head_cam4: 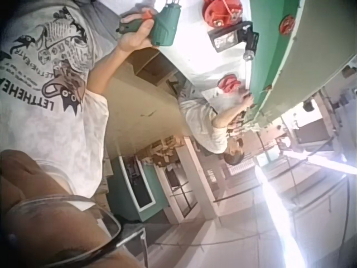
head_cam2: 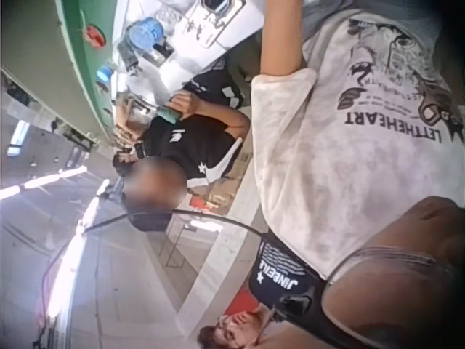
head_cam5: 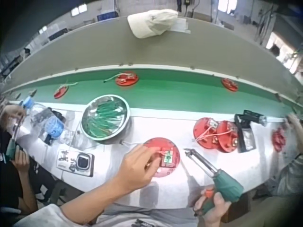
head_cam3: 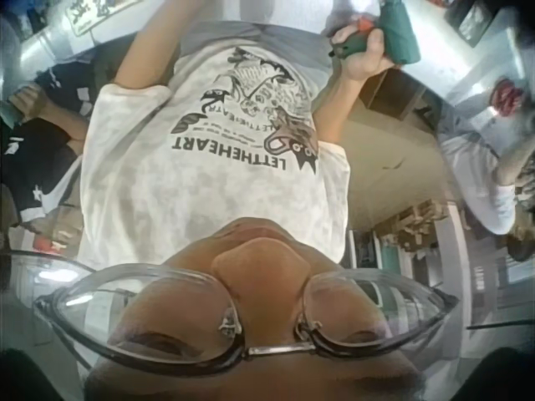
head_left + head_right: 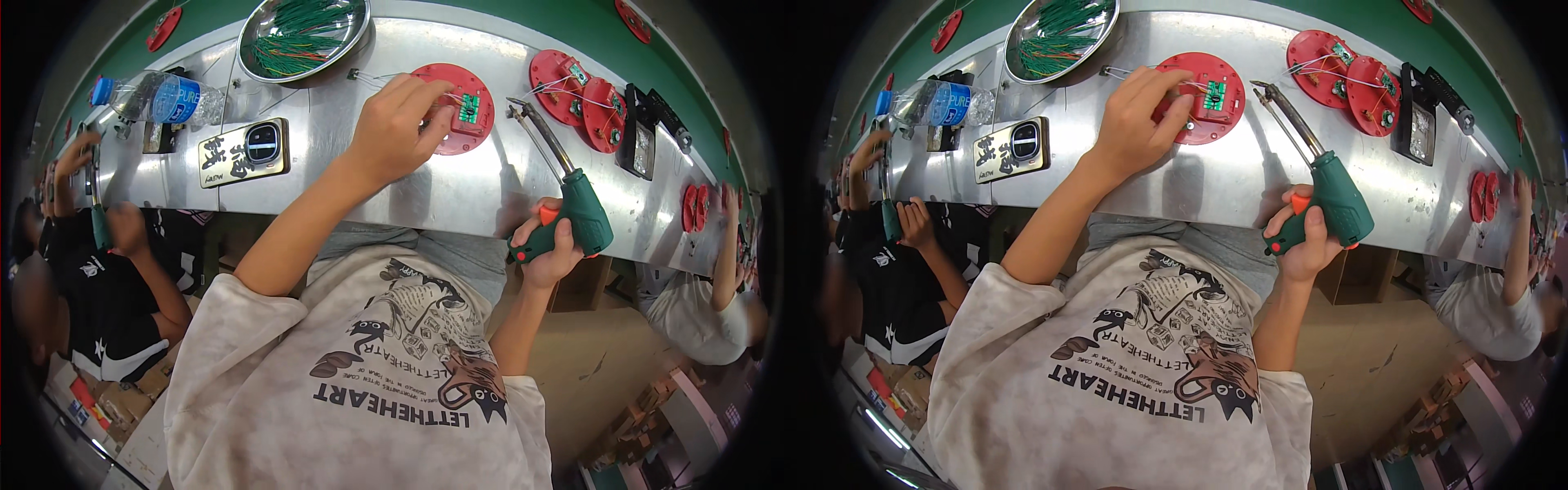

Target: Soldering electronic components onto small circuit boards on an assembly line.

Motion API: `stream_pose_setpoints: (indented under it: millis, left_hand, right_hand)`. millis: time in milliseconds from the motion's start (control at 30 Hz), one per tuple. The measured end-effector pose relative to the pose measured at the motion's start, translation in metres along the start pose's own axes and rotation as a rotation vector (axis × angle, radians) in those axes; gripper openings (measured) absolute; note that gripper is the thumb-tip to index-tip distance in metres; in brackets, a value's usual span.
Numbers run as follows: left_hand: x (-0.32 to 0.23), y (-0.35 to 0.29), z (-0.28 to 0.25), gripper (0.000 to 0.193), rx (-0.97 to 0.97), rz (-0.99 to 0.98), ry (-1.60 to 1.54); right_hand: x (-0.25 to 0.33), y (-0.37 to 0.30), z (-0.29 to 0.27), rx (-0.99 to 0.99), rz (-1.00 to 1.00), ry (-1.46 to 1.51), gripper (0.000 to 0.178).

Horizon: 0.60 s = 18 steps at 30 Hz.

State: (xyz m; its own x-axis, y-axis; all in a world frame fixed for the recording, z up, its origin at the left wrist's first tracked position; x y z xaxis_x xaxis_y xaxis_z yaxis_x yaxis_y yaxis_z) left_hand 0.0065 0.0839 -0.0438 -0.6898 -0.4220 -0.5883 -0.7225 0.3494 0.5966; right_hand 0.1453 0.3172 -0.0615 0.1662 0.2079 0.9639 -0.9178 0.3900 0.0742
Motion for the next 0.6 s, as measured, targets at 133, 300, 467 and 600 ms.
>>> stream_pose_setpoints:
  millis: [133, 300, 467, 600]
  left_hand:
    - [-0.006, 0.000, -0.009, 0.033, -0.082, 0.046, 0.009]
    - [-0.008, -0.002, -0.005, 0.041, -0.008, 0.007, -0.010]
    - [-0.002, 0.001, -0.012, 0.044, 0.014, 0.033, -0.039]
    - [-0.004, -0.002, -0.011, 0.037, -0.060, -0.012, -0.145]
  right_hand:
    - [0.001, -0.005, 0.003, 0.016, -0.034, -0.031, 0.039]
    - [0.003, -0.012, 0.009, 0.088, -0.053, -0.132, 0.045]
    - [0.005, -0.012, 0.012, 0.093, -0.066, -0.111, 0.042]
    - [0.005, -0.012, 0.014, 0.072, -0.095, -0.148, 0.041]
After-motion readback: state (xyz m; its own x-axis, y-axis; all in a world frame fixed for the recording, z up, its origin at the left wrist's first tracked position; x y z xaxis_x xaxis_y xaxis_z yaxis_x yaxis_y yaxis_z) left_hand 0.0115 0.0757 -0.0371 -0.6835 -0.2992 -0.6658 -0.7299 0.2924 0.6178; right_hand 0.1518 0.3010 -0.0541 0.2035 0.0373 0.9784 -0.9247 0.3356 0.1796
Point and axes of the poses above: each hand's wrist, its own y-axis towards the middle knuckle, its own z-axis out of the palm, x = y × z, the point moved 4 cm from there along y, towards the middle knuckle, and after that the axes turned 2 degrees about -y, right-handed, at the moved point
